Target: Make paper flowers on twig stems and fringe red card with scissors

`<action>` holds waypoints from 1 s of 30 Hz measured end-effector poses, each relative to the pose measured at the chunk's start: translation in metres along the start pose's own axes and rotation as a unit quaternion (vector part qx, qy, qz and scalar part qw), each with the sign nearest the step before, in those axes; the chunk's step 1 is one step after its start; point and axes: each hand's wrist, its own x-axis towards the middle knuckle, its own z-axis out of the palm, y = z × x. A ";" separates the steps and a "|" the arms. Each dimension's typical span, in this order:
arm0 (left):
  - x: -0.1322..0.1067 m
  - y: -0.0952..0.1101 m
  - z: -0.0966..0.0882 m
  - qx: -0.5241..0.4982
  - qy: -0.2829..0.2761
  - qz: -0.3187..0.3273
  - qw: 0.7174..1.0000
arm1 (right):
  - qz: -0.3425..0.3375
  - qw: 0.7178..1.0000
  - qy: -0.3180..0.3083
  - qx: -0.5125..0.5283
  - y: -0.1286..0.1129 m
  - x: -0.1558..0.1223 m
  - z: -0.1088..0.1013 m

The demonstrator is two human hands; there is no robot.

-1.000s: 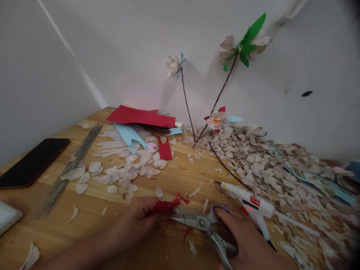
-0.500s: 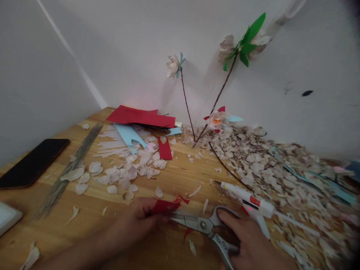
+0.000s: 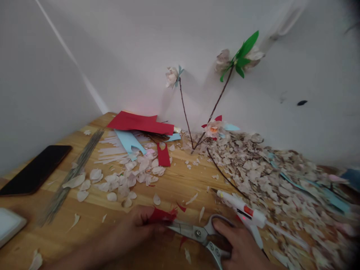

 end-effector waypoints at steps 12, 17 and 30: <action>-0.003 0.002 0.001 -0.015 -0.010 -0.011 1.000 | 0.005 1.000 -0.021 0.018 0.000 0.001 -0.003; -0.002 0.003 0.004 -0.041 -0.015 -0.021 0.999 | 0.015 0.999 -0.033 0.027 0.004 0.002 -0.002; 0.002 -0.002 0.006 -0.082 -0.009 0.041 0.996 | 0.066 0.994 -0.082 0.003 0.016 0.006 0.003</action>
